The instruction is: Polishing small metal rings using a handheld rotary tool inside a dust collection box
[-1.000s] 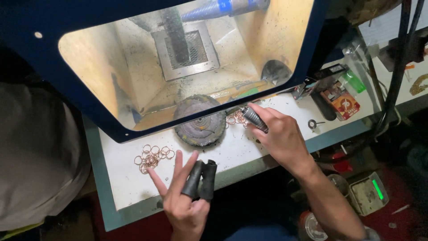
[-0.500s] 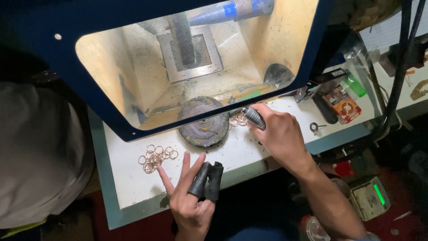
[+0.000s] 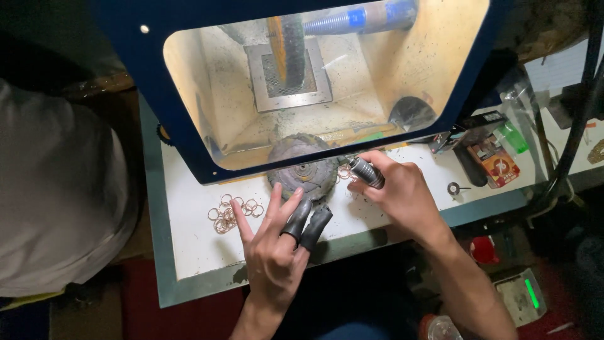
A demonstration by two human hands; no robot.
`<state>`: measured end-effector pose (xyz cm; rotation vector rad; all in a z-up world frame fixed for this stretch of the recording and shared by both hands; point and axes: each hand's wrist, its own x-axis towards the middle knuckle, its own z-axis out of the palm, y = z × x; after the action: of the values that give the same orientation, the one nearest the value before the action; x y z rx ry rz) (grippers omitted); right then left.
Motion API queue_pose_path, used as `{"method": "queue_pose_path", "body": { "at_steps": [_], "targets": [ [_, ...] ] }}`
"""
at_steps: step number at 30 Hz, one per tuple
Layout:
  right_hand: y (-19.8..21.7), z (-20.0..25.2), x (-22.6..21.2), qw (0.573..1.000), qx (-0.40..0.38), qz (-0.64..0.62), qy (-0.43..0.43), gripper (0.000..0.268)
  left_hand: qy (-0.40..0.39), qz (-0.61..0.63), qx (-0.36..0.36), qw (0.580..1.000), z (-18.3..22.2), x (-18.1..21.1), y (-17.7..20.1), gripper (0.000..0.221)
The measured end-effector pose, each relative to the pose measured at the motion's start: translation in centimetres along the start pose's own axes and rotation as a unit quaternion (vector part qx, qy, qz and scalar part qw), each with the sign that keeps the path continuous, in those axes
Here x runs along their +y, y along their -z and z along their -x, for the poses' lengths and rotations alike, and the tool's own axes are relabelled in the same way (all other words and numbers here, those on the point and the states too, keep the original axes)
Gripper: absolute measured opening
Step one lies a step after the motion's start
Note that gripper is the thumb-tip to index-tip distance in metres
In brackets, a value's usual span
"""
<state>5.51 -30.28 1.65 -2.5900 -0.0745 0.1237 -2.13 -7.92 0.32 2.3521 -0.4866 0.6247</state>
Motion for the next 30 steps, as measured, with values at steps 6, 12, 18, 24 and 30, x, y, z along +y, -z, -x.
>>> {"method": "queue_pose_path", "body": {
  "at_steps": [6, 12, 18, 24, 30],
  "targets": [
    [0.3, -0.2, -0.5, 0.998, -0.025, 0.011, -0.054, 0.045, 0.012, 0.01, -0.025, 1.0, 0.6, -0.5, 0.1, 0.027],
    [0.7, 0.2, -3.2, 0.992, -0.071, -0.087, -0.05, 0.028, 0.002, 0.023, -0.05, 0.998, -0.2, -1.1, 0.0, 0.027],
    [-1.5, -1.5, -5.2, 0.99, -0.106, -0.082, -0.044, 0.05, 0.096, -0.005, -0.061, 0.993, -1.7, -2.2, -2.9, 0.036],
    [-3.5, -1.5, -4.1, 0.992, -0.099, -0.06, -0.058, 0.063, 0.122, -0.01, -0.081, 0.989, -1.8, -3.3, -3.7, 0.026],
    [-2.9, -0.7, -6.0, 0.991, -0.094, -0.089, -0.02, 0.078, 0.155, -0.009, -0.098, 0.983, -2.0, -3.6, -3.4, 0.019]
  ]
}}
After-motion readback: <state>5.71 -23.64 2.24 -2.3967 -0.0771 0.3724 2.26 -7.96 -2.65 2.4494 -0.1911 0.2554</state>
